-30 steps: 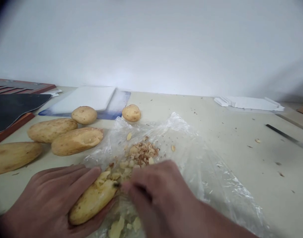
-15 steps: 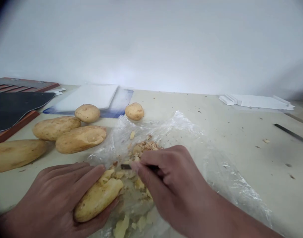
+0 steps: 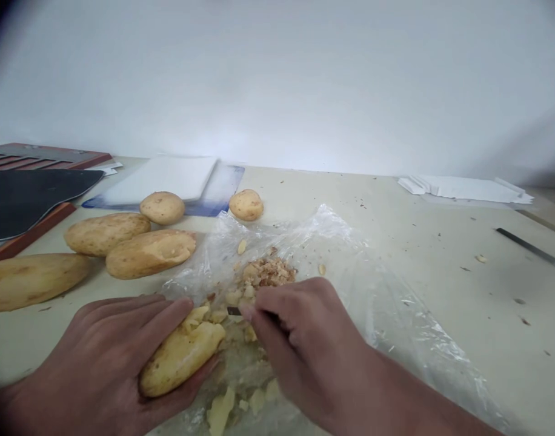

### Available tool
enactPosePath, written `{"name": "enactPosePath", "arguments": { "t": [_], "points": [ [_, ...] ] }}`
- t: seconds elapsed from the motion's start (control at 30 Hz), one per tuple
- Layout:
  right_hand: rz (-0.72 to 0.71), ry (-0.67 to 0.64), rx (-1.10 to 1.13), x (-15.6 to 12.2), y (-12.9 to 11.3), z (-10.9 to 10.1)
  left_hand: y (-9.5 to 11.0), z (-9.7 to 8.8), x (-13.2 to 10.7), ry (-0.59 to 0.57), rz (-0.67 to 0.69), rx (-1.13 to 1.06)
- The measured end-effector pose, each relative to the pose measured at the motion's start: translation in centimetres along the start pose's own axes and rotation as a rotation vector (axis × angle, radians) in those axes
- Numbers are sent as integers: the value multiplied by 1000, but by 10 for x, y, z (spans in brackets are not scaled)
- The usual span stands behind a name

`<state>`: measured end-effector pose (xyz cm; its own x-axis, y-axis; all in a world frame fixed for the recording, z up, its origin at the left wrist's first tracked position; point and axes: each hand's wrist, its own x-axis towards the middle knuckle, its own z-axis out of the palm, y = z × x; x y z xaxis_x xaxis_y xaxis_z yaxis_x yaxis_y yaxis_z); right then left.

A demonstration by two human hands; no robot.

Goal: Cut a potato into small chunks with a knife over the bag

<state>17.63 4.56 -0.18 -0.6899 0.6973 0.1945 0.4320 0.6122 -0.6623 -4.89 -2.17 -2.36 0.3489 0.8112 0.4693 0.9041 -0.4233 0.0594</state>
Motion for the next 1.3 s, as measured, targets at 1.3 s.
{"name": "enactPosePath", "arguments": {
  "t": [1.3],
  "points": [
    [-271,33,-222,-14,-2,25,-17,-4,-3,-235,-144,-236]
  ]
}}
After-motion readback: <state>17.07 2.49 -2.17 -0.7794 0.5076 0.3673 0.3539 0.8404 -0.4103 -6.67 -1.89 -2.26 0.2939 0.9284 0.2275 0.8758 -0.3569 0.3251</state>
